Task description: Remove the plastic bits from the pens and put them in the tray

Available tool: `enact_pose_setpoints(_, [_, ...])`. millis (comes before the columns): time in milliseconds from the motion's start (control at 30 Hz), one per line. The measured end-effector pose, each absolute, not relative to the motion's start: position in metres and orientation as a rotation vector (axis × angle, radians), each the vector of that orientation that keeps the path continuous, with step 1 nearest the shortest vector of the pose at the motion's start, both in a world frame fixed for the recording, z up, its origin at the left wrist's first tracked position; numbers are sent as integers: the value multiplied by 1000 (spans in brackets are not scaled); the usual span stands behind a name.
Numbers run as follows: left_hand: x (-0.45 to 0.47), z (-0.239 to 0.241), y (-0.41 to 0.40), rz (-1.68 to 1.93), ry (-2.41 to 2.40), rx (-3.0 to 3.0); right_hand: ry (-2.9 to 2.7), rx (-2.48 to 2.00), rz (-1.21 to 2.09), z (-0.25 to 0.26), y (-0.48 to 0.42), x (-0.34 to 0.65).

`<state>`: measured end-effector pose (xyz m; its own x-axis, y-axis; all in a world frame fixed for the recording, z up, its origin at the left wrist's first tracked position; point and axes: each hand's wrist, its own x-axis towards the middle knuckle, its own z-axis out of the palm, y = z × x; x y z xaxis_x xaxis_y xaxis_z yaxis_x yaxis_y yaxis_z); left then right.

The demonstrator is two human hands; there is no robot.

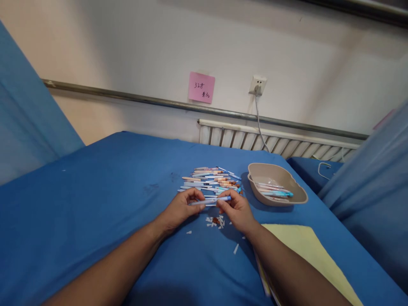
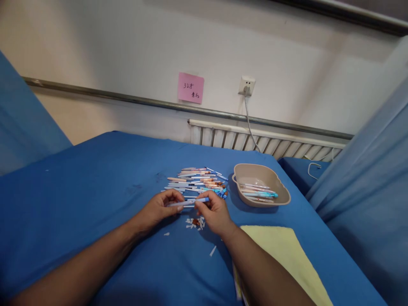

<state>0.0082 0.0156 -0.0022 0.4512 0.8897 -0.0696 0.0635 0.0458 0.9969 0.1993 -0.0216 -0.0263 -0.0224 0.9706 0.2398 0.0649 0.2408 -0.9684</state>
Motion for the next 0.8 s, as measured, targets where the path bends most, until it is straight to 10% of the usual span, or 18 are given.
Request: enact_pose_setpoints(800, [10,-10,10,616,742,1447,-1589,-1006,915,-21,-35,192])
